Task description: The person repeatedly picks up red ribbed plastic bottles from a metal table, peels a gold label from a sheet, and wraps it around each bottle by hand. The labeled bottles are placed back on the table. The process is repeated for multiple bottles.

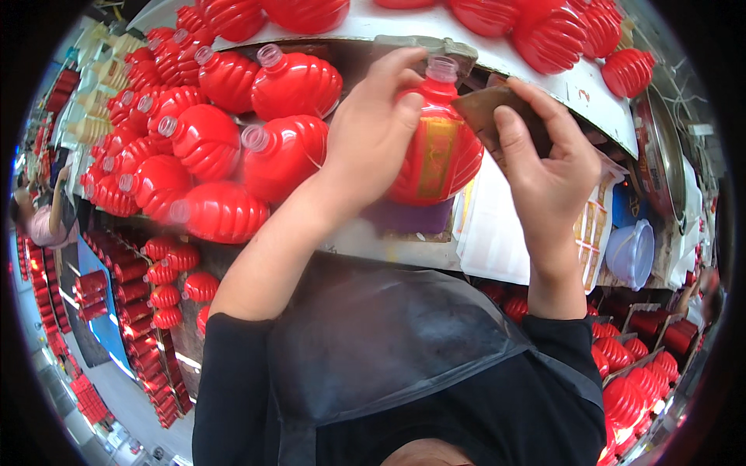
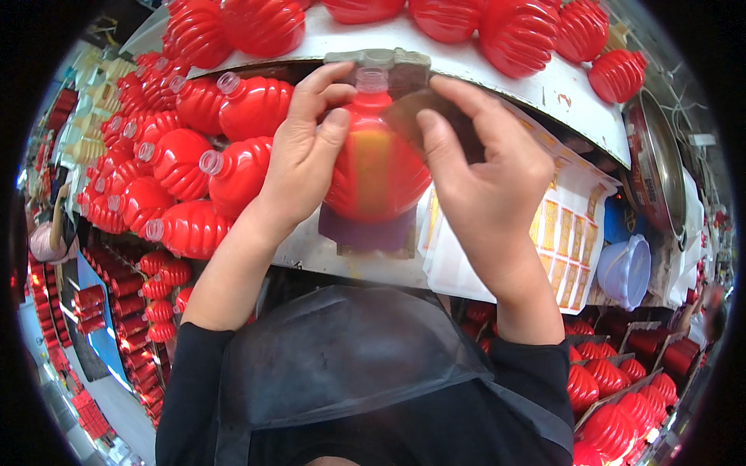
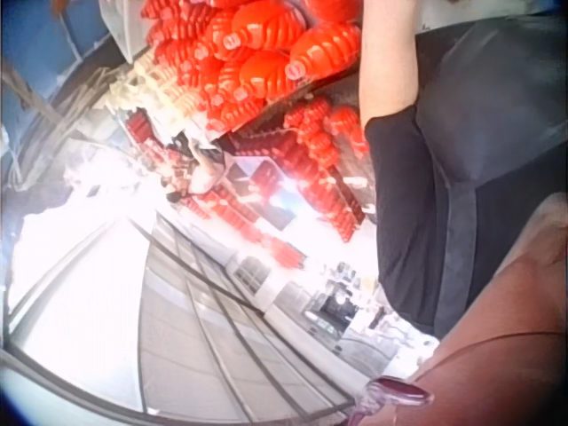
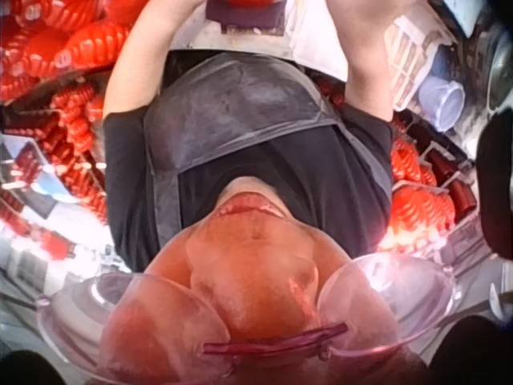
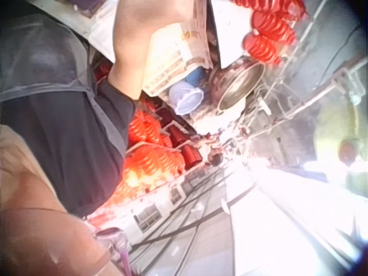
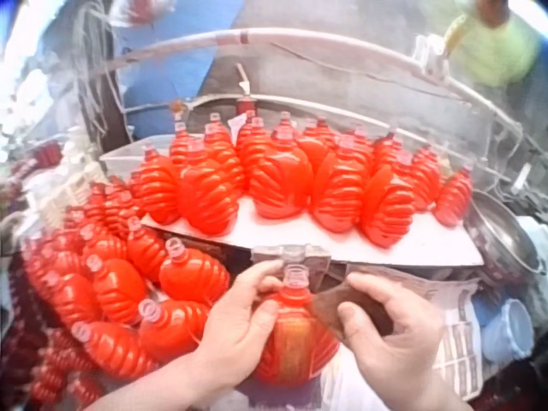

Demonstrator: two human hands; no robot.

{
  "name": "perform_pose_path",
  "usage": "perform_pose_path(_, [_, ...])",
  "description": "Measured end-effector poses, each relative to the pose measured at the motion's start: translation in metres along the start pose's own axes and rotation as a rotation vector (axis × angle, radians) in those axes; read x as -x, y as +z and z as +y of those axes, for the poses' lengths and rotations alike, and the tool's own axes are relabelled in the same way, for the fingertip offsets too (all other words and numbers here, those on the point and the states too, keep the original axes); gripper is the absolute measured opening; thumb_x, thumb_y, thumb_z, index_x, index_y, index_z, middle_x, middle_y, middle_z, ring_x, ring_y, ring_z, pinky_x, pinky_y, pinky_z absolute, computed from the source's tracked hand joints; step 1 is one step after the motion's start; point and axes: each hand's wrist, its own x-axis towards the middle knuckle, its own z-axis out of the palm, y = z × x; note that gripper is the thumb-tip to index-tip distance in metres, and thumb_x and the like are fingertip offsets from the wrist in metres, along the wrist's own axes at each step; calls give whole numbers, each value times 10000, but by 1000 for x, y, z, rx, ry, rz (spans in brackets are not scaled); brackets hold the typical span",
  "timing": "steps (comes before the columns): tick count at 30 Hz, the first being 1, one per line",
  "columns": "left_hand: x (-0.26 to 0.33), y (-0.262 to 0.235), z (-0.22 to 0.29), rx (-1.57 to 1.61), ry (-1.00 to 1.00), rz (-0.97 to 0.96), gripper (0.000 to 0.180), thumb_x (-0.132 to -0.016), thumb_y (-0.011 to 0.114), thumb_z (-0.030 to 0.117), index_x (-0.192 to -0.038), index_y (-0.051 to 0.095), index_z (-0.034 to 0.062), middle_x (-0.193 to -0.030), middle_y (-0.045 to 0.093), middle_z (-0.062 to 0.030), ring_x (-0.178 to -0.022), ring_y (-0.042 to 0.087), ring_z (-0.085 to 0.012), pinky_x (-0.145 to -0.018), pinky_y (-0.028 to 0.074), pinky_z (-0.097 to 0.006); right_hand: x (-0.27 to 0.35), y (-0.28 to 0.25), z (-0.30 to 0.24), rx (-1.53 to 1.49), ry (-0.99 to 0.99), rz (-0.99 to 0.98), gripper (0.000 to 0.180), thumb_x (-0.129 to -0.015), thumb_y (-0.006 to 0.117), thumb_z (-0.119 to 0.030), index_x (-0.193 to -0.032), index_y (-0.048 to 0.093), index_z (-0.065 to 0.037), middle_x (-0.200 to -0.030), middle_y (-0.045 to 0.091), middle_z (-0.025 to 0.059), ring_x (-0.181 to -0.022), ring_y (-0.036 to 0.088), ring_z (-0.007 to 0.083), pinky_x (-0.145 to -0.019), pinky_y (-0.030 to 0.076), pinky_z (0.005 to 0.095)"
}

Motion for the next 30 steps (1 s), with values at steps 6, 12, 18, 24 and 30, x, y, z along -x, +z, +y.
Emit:
perform_pose_path(6, [-23,-5,18,-402,338,-20,156,-983,627,179,-1078,689,72,-960,711,-156,-941,692,-363,-829,561,-452,20,1,20,48,22,13,257,-971,716,-3,-1226,740,14,-1093,771,128,-974,738,178,-879,598,318])
perform_pose_path(12, [-26,-10,41,-585,447,-108,192,-841,718,259,-808,734,71,-885,687,-148,-873,698,-353,-797,567,-461,41,-8,37,-125,175,-26,313,-1017,678,-2,-1325,671,52,-1244,712,126,-1088,677,180,-996,554,317])
perform_pose_path(18, [43,-52,67,-472,476,70,163,-846,737,197,-800,700,44,-892,641,-127,-900,645,-316,-794,533,-435,21,-9,51,-229,305,100,320,-1037,681,-98,-1327,684,37,-1258,721,118,-1086,675,166,-953,563,280])
perform_pose_path(24, [168,-179,100,-226,116,525,101,-915,698,37,-838,649,-6,-923,626,-68,-849,625,-179,-766,509,-316,-7,16,14,-581,278,-4,289,-1052,643,-95,-1312,684,23,-1219,707,136,-1095,695,203,-966,611,332])
perform_pose_path(30, [339,-304,114,-821,-399,1035,135,-943,706,77,-828,694,7,-892,640,-50,-860,608,-99,-761,480,-281,-39,52,0,-652,334,-109,310,-1035,684,-131,-1321,696,-12,-1199,738,110,-1024,724,163,-780,607,245])
